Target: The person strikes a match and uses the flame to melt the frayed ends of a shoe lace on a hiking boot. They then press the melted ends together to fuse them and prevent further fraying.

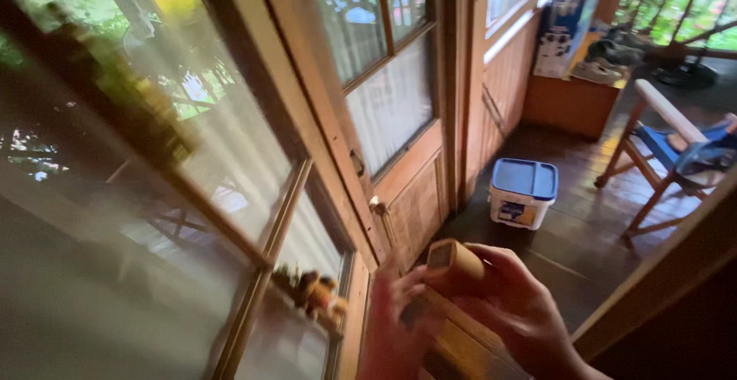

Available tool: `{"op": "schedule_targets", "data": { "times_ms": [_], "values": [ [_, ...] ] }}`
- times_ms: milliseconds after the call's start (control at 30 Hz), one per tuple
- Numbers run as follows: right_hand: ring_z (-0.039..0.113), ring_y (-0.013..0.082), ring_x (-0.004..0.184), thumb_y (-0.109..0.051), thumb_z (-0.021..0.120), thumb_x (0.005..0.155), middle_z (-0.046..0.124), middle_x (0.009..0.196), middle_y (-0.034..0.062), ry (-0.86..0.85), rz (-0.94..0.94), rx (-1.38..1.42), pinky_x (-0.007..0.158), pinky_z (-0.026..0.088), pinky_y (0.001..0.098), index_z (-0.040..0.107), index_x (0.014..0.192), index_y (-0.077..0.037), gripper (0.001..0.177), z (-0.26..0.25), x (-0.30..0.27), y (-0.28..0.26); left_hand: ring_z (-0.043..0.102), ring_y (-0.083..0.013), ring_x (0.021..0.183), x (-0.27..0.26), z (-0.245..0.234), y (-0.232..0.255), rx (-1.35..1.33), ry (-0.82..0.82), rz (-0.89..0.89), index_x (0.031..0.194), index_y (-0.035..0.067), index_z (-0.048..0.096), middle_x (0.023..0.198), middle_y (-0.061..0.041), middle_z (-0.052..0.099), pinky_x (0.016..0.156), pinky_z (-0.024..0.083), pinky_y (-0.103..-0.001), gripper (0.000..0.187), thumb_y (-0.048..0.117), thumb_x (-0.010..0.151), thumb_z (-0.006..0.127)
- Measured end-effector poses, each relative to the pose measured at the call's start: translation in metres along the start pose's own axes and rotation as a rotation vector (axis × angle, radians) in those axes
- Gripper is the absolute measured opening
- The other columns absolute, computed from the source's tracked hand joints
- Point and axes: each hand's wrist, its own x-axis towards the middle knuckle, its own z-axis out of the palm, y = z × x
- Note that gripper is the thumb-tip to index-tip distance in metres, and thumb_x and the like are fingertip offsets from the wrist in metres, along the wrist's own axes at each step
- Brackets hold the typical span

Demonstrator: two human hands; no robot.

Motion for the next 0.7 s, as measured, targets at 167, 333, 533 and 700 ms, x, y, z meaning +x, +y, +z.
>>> {"op": "schedule_targets", "data": {
  "times_ms": [167, 333, 533, 700],
  "values": [
    [0.064, 0.0319, 0.124, 0.002, 0.081, 0.076, 0.066, 0.134, 0.0212, 0.217, -0.165, -0.491, 0.103, 0.052, 0.0446, 0.054, 0.143, 0.002, 0.072, -0.02, 0.028, 0.021, 0.066, -0.0211, 0.12, 0.08, 0.007, -0.016, -0.177, -0.425, -0.107, 0.154, 0.005, 0.042, 0.132, -0.015, 0.063, 0.102, 0.055, -0.034, 0.078, 0.0, 0.086, 0.08],
    [0.055, 0.0281, 0.135, -0.001, 0.077, 0.076, 0.046, 0.153, 0.0141, 0.422, -0.435, -0.457, 0.106, 0.049, 0.0454, 0.038, 0.151, -0.005, 0.084, -0.078, 0.055, 0.055, 0.068, -0.0191, 0.112, 0.143, 0.033, -0.047, -0.409, -0.418, -0.263, 0.139, 0.005, 0.043, 0.125, -0.011, 0.062, 0.094, 0.058, -0.033, 0.062, -0.005, 0.087, 0.075],
    [0.056, 0.0296, 0.132, -0.001, 0.077, 0.077, 0.049, 0.152, 0.0169, 0.798, 0.113, -0.415, 0.105, 0.05, 0.0459, 0.041, 0.148, -0.005, 0.08, -0.221, 0.073, 0.129, 0.065, -0.0177, 0.116, 0.224, 0.075, -0.093, -0.559, -0.533, -0.163, 0.134, 0.006, 0.044, 0.125, -0.012, 0.06, 0.1, 0.055, -0.031, 0.052, -0.006, 0.091, 0.071],
    [0.057, 0.0309, 0.13, -0.001, 0.076, 0.078, 0.051, 0.15, 0.0192, 0.917, 0.448, -0.313, 0.104, 0.051, 0.0463, 0.044, 0.147, -0.004, 0.076, -0.326, 0.078, 0.195, 0.064, -0.0177, 0.113, 0.283, 0.136, -0.113, -0.594, -0.63, -0.181, 0.137, 0.006, 0.044, 0.123, -0.012, 0.061, 0.097, 0.055, -0.031, 0.054, -0.006, 0.091, 0.07]
  ]
}}
